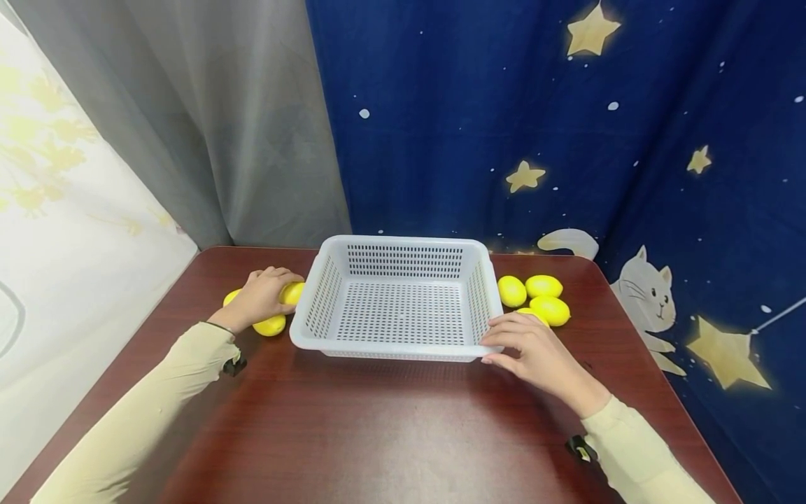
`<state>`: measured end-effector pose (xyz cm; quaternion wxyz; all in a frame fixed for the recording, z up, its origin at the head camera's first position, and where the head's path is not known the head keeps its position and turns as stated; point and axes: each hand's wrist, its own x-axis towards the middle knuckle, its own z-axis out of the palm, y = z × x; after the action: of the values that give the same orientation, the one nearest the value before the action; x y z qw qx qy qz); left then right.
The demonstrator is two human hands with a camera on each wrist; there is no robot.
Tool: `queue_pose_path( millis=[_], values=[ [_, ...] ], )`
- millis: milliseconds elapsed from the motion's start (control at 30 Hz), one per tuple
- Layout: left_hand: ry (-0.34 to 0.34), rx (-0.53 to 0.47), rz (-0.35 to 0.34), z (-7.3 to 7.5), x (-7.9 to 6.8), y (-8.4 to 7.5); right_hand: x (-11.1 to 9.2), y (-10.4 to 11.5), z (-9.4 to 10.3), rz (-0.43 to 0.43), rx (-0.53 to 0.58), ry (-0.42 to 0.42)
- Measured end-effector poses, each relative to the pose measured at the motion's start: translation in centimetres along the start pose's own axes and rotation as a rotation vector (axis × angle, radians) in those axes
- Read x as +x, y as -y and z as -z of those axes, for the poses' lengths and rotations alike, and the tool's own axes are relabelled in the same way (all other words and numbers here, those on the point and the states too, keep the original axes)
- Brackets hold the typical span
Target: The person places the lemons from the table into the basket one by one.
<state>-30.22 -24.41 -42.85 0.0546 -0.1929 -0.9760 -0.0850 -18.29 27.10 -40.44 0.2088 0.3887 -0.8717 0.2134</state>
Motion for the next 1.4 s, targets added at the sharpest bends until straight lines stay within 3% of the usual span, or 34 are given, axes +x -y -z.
queue_pose_path(
  millis=[600, 1033, 1400],
  values=[
    [-0.032, -0.025, -0.013, -0.2, 0.1, 0.1, -0.1, 0.0, 0.0, 0.002, -0.003, -0.003],
    [-0.059, -0.036, -0.015, 0.3, 0.3, 0.0, -0.1, 0.0, -0.2, 0.003, 0.011, -0.016],
    [-0.093, -0.04, -0.004, 1.4, 0.5, -0.1, -0.3, -0.1, -0.6, 0.035, -0.004, -0.081]
  ],
)
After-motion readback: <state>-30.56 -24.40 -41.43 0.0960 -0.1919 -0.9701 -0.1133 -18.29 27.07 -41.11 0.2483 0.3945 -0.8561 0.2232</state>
